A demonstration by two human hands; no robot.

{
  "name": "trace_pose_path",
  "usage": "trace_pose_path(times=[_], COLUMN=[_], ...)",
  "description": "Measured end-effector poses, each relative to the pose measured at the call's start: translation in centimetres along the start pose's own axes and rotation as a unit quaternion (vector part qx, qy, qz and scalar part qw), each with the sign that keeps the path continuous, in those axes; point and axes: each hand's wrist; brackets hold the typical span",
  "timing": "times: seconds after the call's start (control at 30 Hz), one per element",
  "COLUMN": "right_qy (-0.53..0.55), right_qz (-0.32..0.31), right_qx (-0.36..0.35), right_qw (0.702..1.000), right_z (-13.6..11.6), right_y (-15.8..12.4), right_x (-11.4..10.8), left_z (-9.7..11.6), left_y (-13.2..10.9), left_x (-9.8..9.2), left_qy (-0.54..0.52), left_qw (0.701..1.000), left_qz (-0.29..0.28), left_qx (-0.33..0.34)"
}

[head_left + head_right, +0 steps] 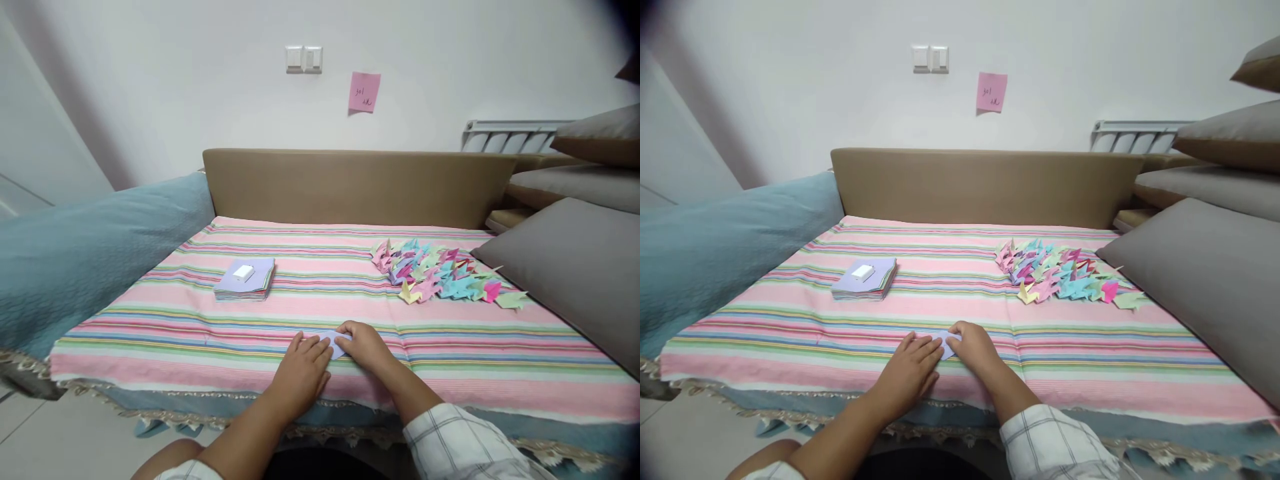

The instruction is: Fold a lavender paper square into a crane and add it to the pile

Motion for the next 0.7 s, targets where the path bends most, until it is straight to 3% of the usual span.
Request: trace_pose_path(times=[0.07, 0.17, 0.3, 0.53, 0.7], right_qy=[-0.067, -0.146, -0.173, -0.227, -0.245], right_qz=[0.032, 0.073, 0.031, 0.025, 0.011], right_qx=[-0.024, -0.122, -0.231, -0.2, -0.192], right_qw=[0.997, 0.979, 0.957, 0.953, 0.95], right_z=[0.1, 0.1, 0.5, 1.2, 1.0], right_y=[-0.3, -1.0, -1.8, -1.8, -1.9], right_x=[-0.1, -0.4, 0.1, 1.3, 0.4], left_z=[0.0, -0.1, 0.0, 0.1, 0.0], left_y=[0.1, 0.2, 0.3, 0.4, 0.2], left_x=[0.2, 0.0, -0.4, -0.5, -0.6], left_qy=[0.009, 0.009, 0.009, 0.009, 0.005], left_qw=[1.0, 1.0, 1.0, 1.0, 0.999], left_qz=[-0.011, -0.02, -0.02, -0.025, -0.033], left_qx=[0.0, -0.002, -0.002, -0.008, -0.013])
Point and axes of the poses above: each hand's wrist, its own y-axis towards the middle knuckle, its own x-axis out of the palm, z = x × y, and after that the axes turned 12 degrees about y, right-handed
